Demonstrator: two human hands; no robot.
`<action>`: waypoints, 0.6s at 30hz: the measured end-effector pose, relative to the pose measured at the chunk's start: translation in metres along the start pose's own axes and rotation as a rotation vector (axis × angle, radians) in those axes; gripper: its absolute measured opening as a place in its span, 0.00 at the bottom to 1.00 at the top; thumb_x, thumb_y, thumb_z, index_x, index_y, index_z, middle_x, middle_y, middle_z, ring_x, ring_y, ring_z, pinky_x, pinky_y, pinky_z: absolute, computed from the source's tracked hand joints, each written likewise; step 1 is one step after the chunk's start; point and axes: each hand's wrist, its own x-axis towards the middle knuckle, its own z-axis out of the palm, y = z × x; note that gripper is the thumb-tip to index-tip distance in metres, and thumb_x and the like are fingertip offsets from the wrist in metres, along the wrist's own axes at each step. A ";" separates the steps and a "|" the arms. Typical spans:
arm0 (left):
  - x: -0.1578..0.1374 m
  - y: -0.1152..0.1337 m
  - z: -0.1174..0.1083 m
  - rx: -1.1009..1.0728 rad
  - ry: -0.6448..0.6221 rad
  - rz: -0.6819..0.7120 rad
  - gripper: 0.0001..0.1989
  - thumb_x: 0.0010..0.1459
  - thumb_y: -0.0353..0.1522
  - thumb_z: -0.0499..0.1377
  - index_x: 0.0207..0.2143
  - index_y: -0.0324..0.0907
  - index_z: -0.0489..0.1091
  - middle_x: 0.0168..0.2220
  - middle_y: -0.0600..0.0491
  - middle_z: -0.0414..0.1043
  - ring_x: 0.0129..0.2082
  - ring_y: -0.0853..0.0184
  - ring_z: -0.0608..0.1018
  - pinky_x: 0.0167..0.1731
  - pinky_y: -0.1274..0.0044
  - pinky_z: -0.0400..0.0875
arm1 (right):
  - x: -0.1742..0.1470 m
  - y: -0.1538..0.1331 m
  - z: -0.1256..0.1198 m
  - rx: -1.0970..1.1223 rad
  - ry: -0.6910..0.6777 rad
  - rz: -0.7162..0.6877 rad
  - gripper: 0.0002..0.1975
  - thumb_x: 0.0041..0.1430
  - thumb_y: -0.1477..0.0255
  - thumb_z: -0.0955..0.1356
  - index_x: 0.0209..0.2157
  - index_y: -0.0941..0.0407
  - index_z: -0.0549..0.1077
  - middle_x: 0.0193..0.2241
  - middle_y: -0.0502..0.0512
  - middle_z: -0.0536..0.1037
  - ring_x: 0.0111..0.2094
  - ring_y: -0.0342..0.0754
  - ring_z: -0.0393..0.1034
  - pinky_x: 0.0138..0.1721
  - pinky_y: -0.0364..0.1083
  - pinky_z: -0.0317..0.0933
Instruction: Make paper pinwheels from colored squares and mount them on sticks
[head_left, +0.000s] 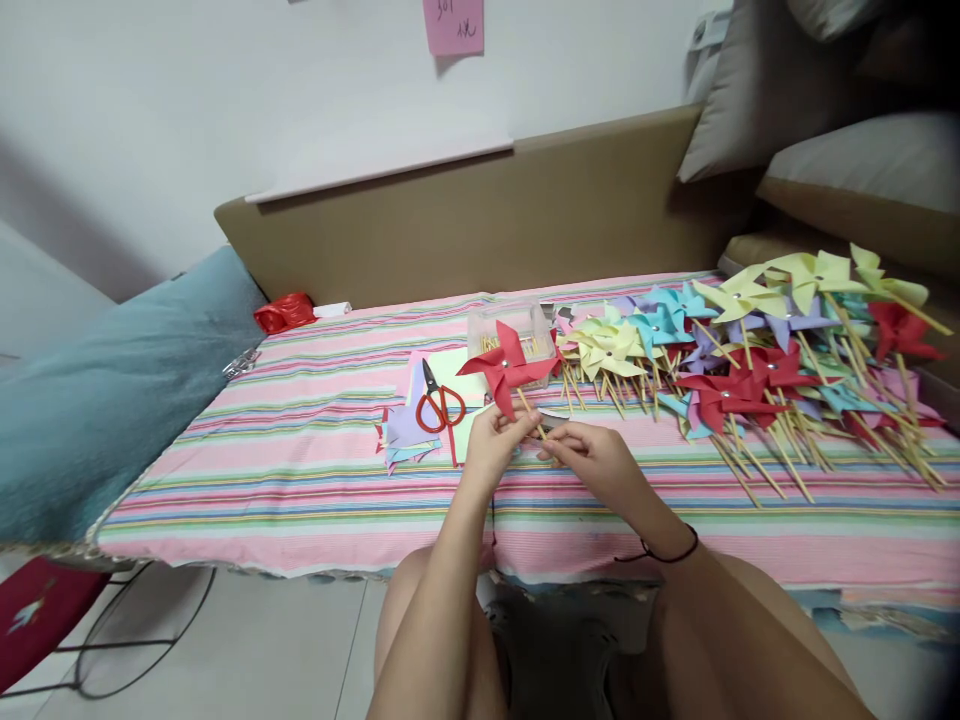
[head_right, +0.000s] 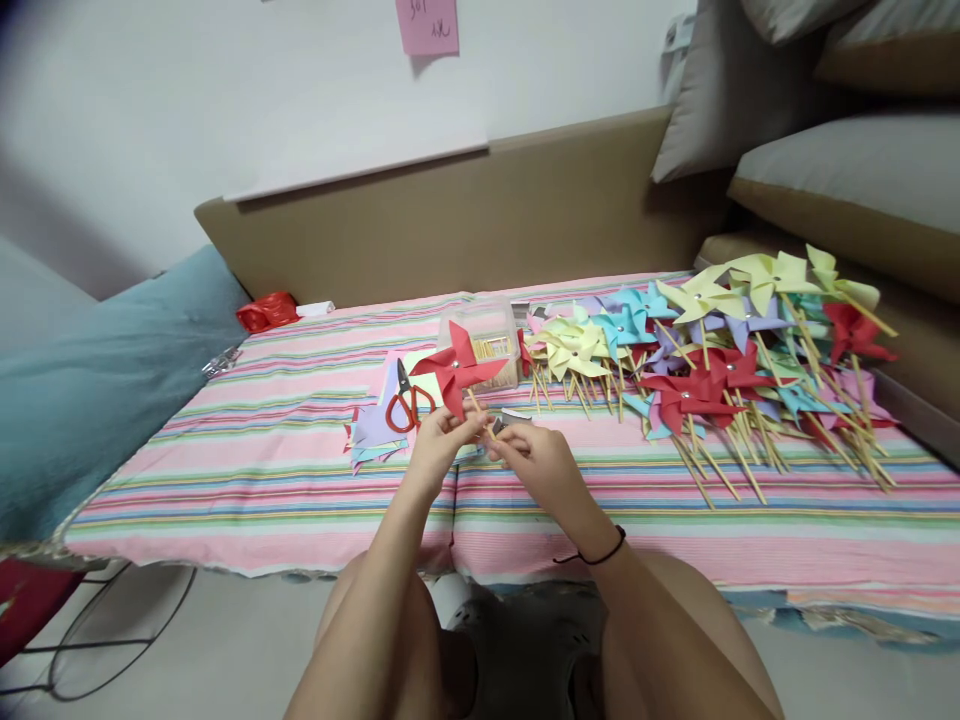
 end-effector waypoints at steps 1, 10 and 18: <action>0.000 -0.001 0.001 0.006 -0.013 0.008 0.17 0.41 0.38 0.69 0.32 0.37 0.74 0.24 0.52 0.75 0.24 0.68 0.76 0.27 0.76 0.71 | 0.000 0.000 0.002 0.003 0.001 0.000 0.09 0.55 0.64 0.67 0.28 0.55 0.74 0.26 0.54 0.81 0.29 0.50 0.77 0.31 0.45 0.70; 0.001 0.008 0.001 -0.019 0.138 0.124 0.16 0.42 0.37 0.68 0.33 0.37 0.75 0.26 0.50 0.77 0.23 0.69 0.76 0.29 0.75 0.73 | 0.003 0.003 0.001 -0.054 0.064 -0.032 0.10 0.52 0.65 0.69 0.25 0.56 0.77 0.22 0.54 0.80 0.27 0.50 0.77 0.28 0.44 0.68; 0.005 0.007 0.000 0.030 0.050 0.081 0.24 0.41 0.36 0.69 0.42 0.39 0.69 0.41 0.44 0.77 0.35 0.65 0.79 0.35 0.74 0.72 | 0.009 0.001 -0.028 0.071 0.316 -0.059 0.11 0.52 0.63 0.69 0.25 0.57 0.76 0.24 0.56 0.81 0.27 0.50 0.76 0.31 0.47 0.69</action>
